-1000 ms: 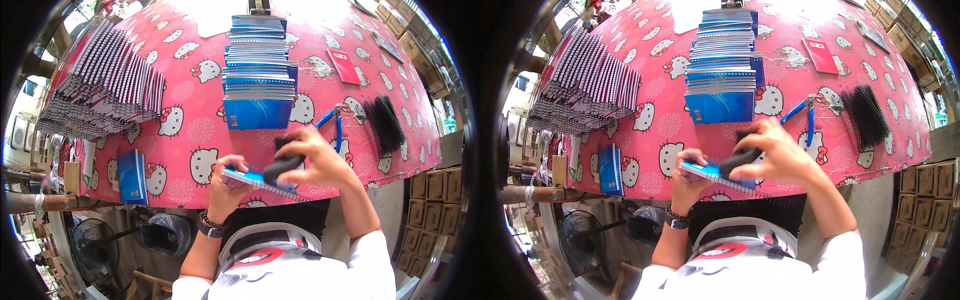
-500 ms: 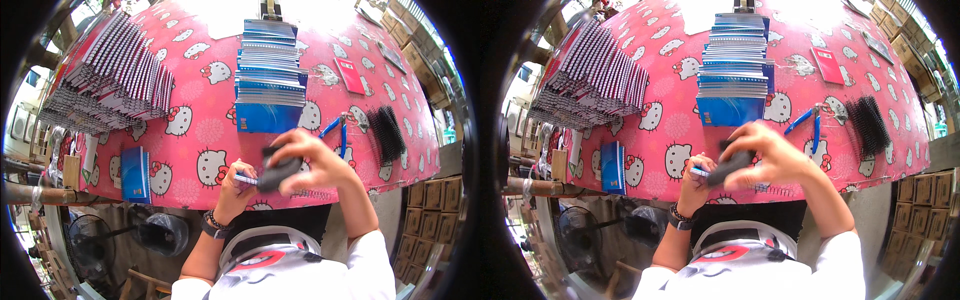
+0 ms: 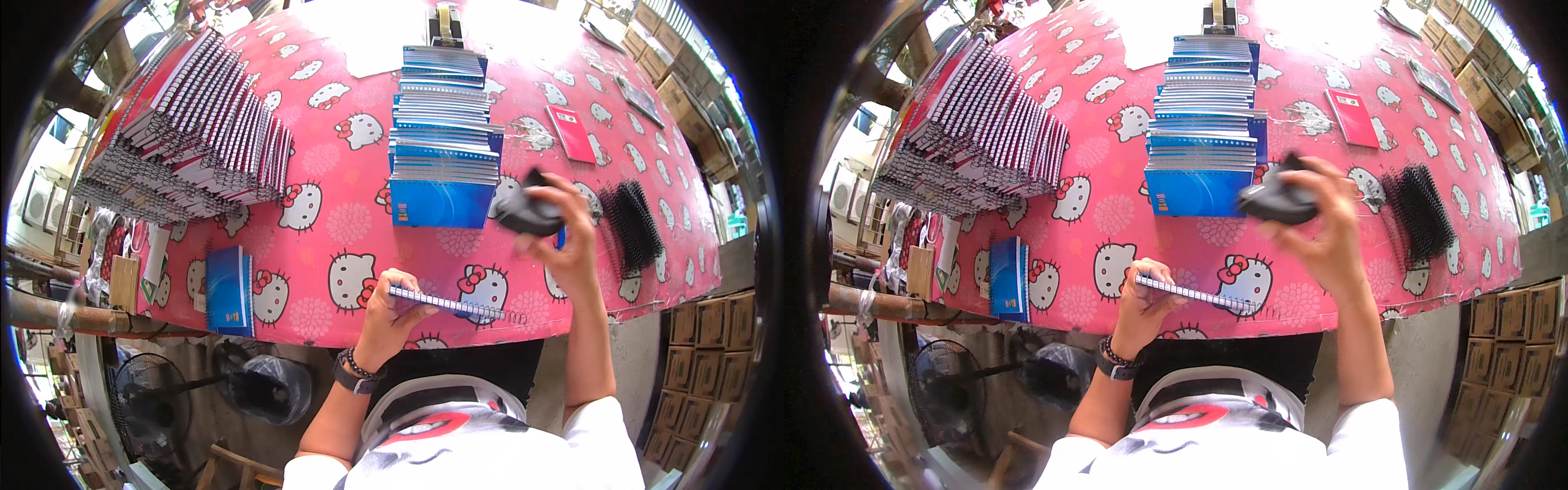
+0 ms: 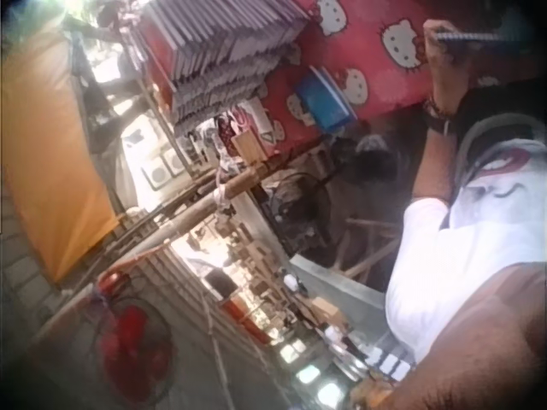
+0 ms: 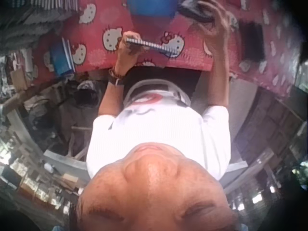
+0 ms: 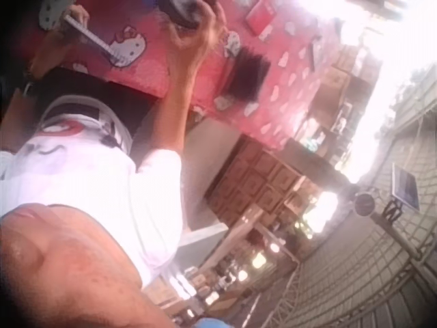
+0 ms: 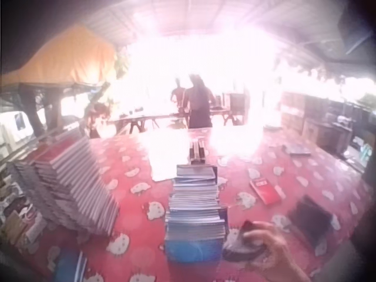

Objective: The person assembles notebooks by sliding black plastic coils through the holes of a stack of paper and covers.

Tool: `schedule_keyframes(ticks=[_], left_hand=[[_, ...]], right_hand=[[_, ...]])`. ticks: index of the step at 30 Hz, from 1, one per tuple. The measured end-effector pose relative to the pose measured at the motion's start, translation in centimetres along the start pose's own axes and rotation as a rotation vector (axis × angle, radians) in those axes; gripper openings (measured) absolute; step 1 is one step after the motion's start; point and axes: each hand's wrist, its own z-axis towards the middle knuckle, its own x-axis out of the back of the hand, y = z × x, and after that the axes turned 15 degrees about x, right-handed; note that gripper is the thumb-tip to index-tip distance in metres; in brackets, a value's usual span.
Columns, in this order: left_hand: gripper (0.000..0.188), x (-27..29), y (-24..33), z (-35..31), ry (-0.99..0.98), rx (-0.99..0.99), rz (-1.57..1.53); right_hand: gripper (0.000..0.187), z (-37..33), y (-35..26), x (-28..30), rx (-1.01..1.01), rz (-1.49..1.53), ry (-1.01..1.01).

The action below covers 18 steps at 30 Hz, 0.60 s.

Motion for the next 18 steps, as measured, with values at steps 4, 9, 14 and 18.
schedule_keyframes(ticks=[4, 9, 14, 18], left_hand=[[0.024, -1.4, 3.9, 0.0, 0.085, 0.058, 0.151], [0.017, -1.7, 5.4, 0.3, 0.18, -0.159, 0.286], [0.021, -3.2, 6.5, 0.1, 0.173, -0.126, 0.252], [0.024, -3.1, 6.3, -0.3, 0.168, -0.18, 0.303]], right_hand=[[0.064, -5.1, 5.8, 2.0, -0.391, -0.61, -0.233], [0.046, -1.5, -2.7, 0.4, 0.086, 0.108, 0.036], [0.034, -0.9, -6.7, -1.9, 0.078, 0.649, -0.085], [0.027, -0.9, -6.9, -2.4, 0.139, 0.619, -0.087]])
